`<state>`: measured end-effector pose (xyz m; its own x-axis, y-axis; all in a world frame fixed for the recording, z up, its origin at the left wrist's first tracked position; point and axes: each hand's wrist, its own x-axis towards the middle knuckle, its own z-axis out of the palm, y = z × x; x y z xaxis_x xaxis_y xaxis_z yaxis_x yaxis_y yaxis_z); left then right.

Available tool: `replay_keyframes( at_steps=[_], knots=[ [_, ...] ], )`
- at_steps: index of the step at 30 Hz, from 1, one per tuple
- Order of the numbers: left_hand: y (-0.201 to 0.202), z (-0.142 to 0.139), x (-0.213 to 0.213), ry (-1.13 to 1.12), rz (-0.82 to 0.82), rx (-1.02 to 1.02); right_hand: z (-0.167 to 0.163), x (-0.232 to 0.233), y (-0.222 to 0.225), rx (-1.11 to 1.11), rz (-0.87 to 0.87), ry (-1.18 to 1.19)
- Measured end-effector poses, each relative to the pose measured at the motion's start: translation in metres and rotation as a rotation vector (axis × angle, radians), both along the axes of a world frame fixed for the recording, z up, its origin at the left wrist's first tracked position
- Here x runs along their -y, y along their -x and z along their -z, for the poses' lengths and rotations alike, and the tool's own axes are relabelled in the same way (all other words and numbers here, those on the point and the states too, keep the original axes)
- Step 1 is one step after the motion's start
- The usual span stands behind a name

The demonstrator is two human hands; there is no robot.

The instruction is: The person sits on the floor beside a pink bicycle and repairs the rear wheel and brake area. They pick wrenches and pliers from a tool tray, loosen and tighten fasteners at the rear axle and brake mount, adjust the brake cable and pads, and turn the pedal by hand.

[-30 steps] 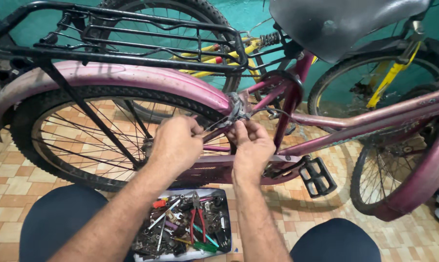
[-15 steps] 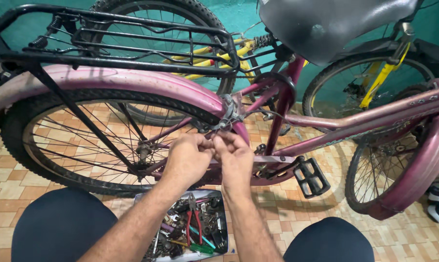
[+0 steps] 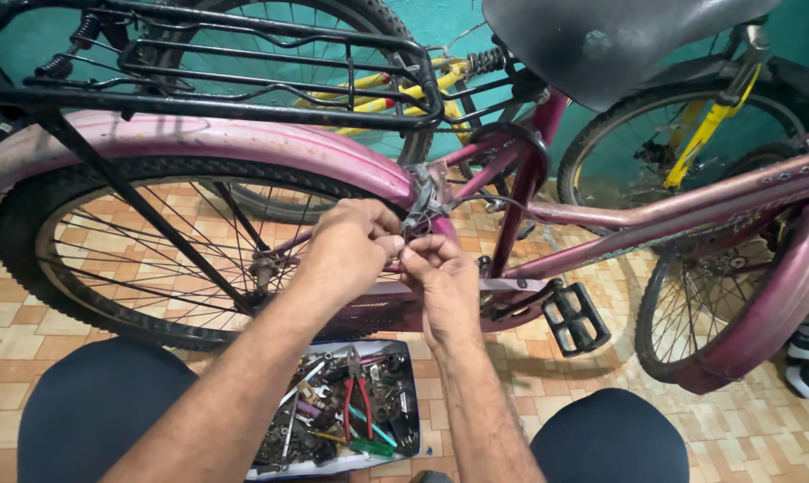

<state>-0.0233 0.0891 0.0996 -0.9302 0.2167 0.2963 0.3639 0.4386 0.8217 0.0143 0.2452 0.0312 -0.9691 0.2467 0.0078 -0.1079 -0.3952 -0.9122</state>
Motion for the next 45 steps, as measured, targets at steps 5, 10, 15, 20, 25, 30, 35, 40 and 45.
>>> replay_keyframes(
  at_steps=[5, 10, 15, 20, 25, 30, 35, 40, 45],
  knots=[
    [0.013, 0.006, -0.011, -0.262, 0.079, 0.149, 0.006, -0.003, -0.001, -0.007, -0.122, 0.15],
    [0.026, 0.005, -0.011, -0.273, 0.147, 0.306, 0.017, 0.003, -0.004, -0.062, -0.168, 0.433],
    [0.025, 0.004, -0.012, -0.365, 0.184, 0.398, 0.037, 0.014, 0.0, -0.174, -0.09, 0.562],
    [0.02, 0.006, -0.015, -0.41, 0.157, 0.333, 0.05, 0.008, 0.018, -0.165, 0.081, 0.601],
    [0.019, 0.006, -0.014, -0.4, 0.157, 0.319, 0.052, 0.007, 0.03, 0.005, 0.263, 0.625],
    [0.018, 0.005, -0.014, -0.401, 0.144, 0.322, 0.041, 0.013, 0.028, 0.016, 0.303, 0.653],
    [0.018, 0.006, -0.014, -0.393, 0.12, 0.327, 0.016, 0.026, 0.022, -0.071, 0.472, 0.292],
    [0.018, 0.007, -0.014, -0.369, 0.108, 0.324, -0.006, 0.038, 0.013, -0.072, 0.524, 0.249],
    [0.017, 0.004, -0.014, -0.353, 0.1, 0.337, -0.01, 0.037, 0.01, -0.146, 0.486, 0.107]
  ],
)
